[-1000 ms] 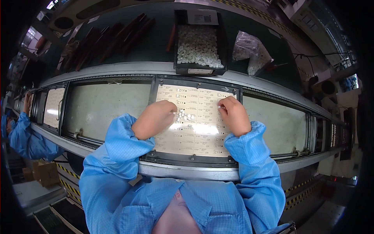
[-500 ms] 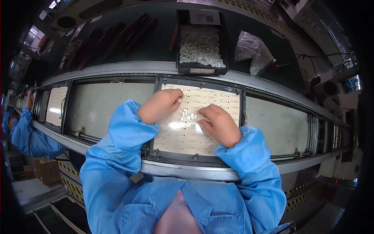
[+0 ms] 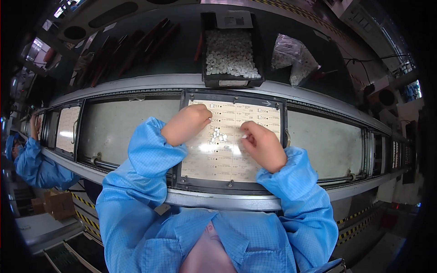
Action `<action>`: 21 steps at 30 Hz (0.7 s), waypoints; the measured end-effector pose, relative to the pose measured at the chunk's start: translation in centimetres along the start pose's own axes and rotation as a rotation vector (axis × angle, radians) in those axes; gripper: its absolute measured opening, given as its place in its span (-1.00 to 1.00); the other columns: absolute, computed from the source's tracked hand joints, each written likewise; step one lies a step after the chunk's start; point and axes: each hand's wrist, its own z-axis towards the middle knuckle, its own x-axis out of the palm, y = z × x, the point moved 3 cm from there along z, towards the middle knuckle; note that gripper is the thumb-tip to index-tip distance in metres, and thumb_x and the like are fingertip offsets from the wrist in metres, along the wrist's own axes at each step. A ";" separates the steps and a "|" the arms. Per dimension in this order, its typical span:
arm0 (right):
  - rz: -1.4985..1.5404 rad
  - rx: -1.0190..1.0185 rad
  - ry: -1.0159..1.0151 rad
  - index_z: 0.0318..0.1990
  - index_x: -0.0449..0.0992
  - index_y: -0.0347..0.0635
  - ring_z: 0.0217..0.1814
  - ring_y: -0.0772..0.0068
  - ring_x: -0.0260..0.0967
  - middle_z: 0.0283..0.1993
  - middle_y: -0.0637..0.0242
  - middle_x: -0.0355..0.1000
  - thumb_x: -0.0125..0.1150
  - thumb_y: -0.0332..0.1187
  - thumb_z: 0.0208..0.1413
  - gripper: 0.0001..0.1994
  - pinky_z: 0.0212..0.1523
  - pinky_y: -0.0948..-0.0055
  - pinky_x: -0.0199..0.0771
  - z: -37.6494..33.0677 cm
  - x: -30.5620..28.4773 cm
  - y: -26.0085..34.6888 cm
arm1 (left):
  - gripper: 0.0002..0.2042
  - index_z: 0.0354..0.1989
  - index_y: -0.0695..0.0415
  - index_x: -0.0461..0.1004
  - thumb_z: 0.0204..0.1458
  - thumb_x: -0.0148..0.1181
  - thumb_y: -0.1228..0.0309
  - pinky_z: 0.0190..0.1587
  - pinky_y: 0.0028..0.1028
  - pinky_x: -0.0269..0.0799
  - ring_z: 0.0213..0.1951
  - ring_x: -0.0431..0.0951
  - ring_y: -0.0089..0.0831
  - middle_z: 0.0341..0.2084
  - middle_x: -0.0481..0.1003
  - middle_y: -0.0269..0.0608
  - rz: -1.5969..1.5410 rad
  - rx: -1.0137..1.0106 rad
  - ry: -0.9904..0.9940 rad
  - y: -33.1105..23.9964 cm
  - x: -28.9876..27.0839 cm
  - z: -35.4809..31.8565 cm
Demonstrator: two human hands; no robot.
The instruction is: The person picks electronic components from a component container and places them onto LED circuit board panels. This is done using tweezers to precisely position the components.
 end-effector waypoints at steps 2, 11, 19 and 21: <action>-0.076 -0.061 -0.033 -0.23 0.51 -0.25 -0.41 0.33 0.44 -0.35 0.19 0.44 0.21 -0.56 -0.01 -0.84 -0.36 0.45 0.47 -0.5 -1.2 -0.3 | -0.87 -0.31 0.27 0.53 -0.01 0.16 0.49 -0.18 -0.30 0.46 -0.28 0.51 -0.10 -0.38 0.49 -0.05 0.016 0.017 0.002 -0.2 -0.1 0.2; -0.216 -0.067 -0.186 -0.20 0.54 -0.29 -0.37 0.32 0.47 -0.32 0.14 0.48 0.19 -0.58 0.01 -0.83 -0.36 0.44 0.49 -2.1 -4.0 -2.7 | -0.89 -0.33 0.26 0.52 0.00 0.14 0.51 -0.19 -0.30 0.46 -0.28 0.50 -0.11 -0.40 0.47 -0.06 0.102 0.079 0.023 -0.4 0.5 0.2; -0.171 0.019 -0.154 -0.22 0.54 -0.30 -0.37 0.32 0.47 -0.33 0.12 0.48 0.21 -0.57 -0.01 -0.83 -0.34 0.43 0.48 -1.2 -3.3 -3.9 | -0.86 -0.28 0.26 0.48 -0.01 0.16 0.50 -0.16 -0.28 0.45 -0.25 0.49 -0.08 -0.38 0.47 -0.05 0.034 0.018 -0.029 -1.3 0.4 0.5; -0.175 0.005 -0.158 -0.23 0.54 -0.30 -0.37 0.32 0.47 -0.33 0.11 0.47 0.23 -0.57 -0.03 -0.84 -0.34 0.43 0.48 -1.0 -3.4 -3.7 | -0.86 -0.28 0.25 0.48 -0.01 0.17 0.48 -0.14 -0.27 0.44 -0.23 0.50 -0.07 -0.35 0.47 -0.05 -0.031 0.012 -0.033 -1.3 0.1 0.4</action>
